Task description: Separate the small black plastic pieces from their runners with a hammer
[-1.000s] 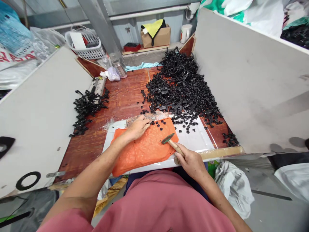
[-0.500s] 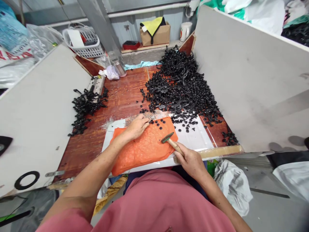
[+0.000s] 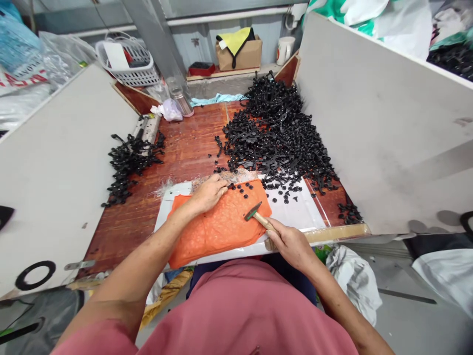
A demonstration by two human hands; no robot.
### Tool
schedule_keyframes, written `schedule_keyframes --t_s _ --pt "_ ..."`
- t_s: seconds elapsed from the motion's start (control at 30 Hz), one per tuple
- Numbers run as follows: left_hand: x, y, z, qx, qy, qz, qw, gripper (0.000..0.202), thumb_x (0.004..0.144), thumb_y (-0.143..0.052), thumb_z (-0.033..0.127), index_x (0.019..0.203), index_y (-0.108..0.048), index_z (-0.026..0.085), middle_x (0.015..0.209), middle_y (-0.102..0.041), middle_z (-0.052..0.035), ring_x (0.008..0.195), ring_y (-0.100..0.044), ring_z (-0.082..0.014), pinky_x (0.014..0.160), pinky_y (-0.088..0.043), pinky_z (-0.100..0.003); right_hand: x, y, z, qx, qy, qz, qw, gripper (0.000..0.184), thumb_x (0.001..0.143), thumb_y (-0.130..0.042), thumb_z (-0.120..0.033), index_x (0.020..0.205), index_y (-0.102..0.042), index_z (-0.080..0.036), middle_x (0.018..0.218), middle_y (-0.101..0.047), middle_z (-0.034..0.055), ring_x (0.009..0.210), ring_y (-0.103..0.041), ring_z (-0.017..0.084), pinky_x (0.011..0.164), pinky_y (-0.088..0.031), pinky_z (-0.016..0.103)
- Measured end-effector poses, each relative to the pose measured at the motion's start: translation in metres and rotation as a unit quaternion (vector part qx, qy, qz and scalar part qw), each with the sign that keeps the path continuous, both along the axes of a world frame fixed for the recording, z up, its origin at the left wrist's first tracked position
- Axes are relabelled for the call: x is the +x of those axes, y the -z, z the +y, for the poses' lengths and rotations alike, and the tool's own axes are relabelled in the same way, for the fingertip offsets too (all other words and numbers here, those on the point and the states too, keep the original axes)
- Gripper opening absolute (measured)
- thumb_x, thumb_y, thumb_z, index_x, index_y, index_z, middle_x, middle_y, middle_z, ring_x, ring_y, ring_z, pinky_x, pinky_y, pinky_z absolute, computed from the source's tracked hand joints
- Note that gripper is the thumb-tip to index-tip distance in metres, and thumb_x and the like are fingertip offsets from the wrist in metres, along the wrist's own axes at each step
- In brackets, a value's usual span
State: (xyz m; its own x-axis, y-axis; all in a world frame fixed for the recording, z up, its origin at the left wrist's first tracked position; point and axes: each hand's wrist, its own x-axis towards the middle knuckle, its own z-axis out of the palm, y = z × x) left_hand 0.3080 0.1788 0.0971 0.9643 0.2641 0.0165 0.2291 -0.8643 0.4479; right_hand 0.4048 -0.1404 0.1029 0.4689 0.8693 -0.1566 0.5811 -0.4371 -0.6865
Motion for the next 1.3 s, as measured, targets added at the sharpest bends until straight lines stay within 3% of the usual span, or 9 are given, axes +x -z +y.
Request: schedule_keyframes --t_s 0.13,0.33,0.53,0.67,0.73,0.9,1.07,1.17,1.3 --pt "-0.001 0.002 0.001 -0.006 0.005 -0.012 1.000 0.024 0.098 -0.045 0.029 0.090 -0.067 0.022 0.097 -0.054 -0.0059 0.091 -0.054 -0.0219 0.086 -0.047 -0.036 -0.002 0.000 0.001 -0.011 0.013 -0.015 1.000 0.049 0.104 -0.043 -0.032 0.152 -0.054 -0.034 0.107 -0.081 0.0030 0.083 -0.077 0.022 0.072 -0.052 0.028" --pt "-0.001 -0.007 -0.009 0.046 0.002 0.015 0.999 0.027 0.100 -0.044 0.030 0.101 -0.070 0.022 0.102 -0.053 -0.0066 0.091 -0.054 -0.0223 0.082 -0.045 -0.035 -0.002 0.006 -0.001 -0.012 0.009 -0.012 1.000 0.048 0.106 -0.043 -0.033 0.152 -0.053 -0.035 0.110 -0.081 0.0028 0.087 -0.077 0.022 0.074 -0.054 0.028" --pt "-0.003 -0.008 -0.013 0.063 -0.001 0.015 0.998 0.026 0.100 -0.047 0.030 0.098 -0.071 0.022 0.100 -0.052 -0.0063 0.089 -0.053 -0.0218 0.078 -0.044 -0.033 0.017 -0.014 0.014 0.050 0.023 -0.049 0.997 0.052 0.106 -0.041 -0.032 0.158 -0.046 -0.033 0.137 -0.071 0.0043 0.108 -0.075 0.023 0.090 -0.056 0.030" --pt "-0.002 -0.005 -0.010 0.041 -0.004 0.007 0.999 0.028 0.100 -0.047 0.029 0.108 -0.073 0.024 0.098 -0.052 -0.0057 0.090 -0.054 -0.0212 0.082 -0.045 -0.033 0.030 -0.042 0.050 0.017 0.029 -0.173 0.984 0.055 0.106 -0.043 -0.032 0.161 -0.041 -0.034 0.104 -0.081 0.0039 0.082 -0.076 0.022 0.075 -0.055 0.030" --pt "-0.001 -0.004 -0.009 0.032 -0.003 0.007 0.999 0.029 0.101 -0.046 0.029 0.111 -0.073 0.023 0.099 -0.053 -0.0061 0.091 -0.054 -0.0212 0.084 -0.047 -0.033 0.032 -0.048 0.069 0.018 0.019 -0.220 0.975 0.056 0.106 -0.043 -0.032 0.162 -0.038 -0.036 0.102 -0.080 0.0037 0.081 -0.075 0.022 0.074 -0.055 0.030" --pt "-0.001 -0.005 -0.009 0.028 0.001 0.006 1.000 0.030 0.101 -0.045 0.030 0.104 -0.074 0.020 0.098 -0.053 -0.0067 0.090 -0.055 -0.0209 0.086 -0.048 -0.034 0.029 -0.040 0.097 -0.051 -0.021 -0.272 0.961 0.055 0.108 -0.042 -0.033 0.163 -0.036 -0.038 0.099 -0.080 0.0044 0.080 -0.075 0.023 0.072 -0.053 0.031" --pt "-0.003 -0.002 -0.011 0.018 -0.005 -0.003 1.000 0.029 0.100 -0.048 0.030 0.105 -0.075 0.021 0.100 -0.054 -0.0070 0.091 -0.055 -0.0211 0.086 -0.048 -0.034 0.026 -0.040 0.102 -0.072 -0.007 -0.283 0.956 0.058 0.110 -0.037 -0.034 0.166 -0.025 -0.037 0.103 -0.080 0.0048 0.084 -0.075 0.022 0.072 -0.052 0.030" --pt "-0.002 0.000 -0.011 0.018 0.000 0.000 1.000 0.030 0.100 -0.047 0.030 0.095 -0.075 0.019 0.098 -0.055 -0.0074 0.090 -0.056 -0.0207 0.086 -0.049 -0.034 0.026 -0.043 0.105 -0.127 -0.022 -0.279 0.952 0.056 0.109 -0.037 -0.035 0.165 -0.030 -0.036 0.100 -0.080 0.0064 0.085 -0.076 0.024 0.072 -0.053 0.031" --pt "-0.008 -0.017 0.000 0.024 0.003 0.003 1.000 0.033 0.101 -0.045 0.028 0.102 -0.077 0.021 0.107 -0.061 -0.0085 0.094 -0.058 -0.0203 0.088 -0.049 -0.034 0.033 -0.042 0.111 -0.159 -0.061 -0.302 0.938 0.054 0.109 -0.037 -0.039 0.162 -0.035 -0.037 0.094 -0.080 0.0077 0.081 -0.076 0.027 0.070 -0.052 0.033"
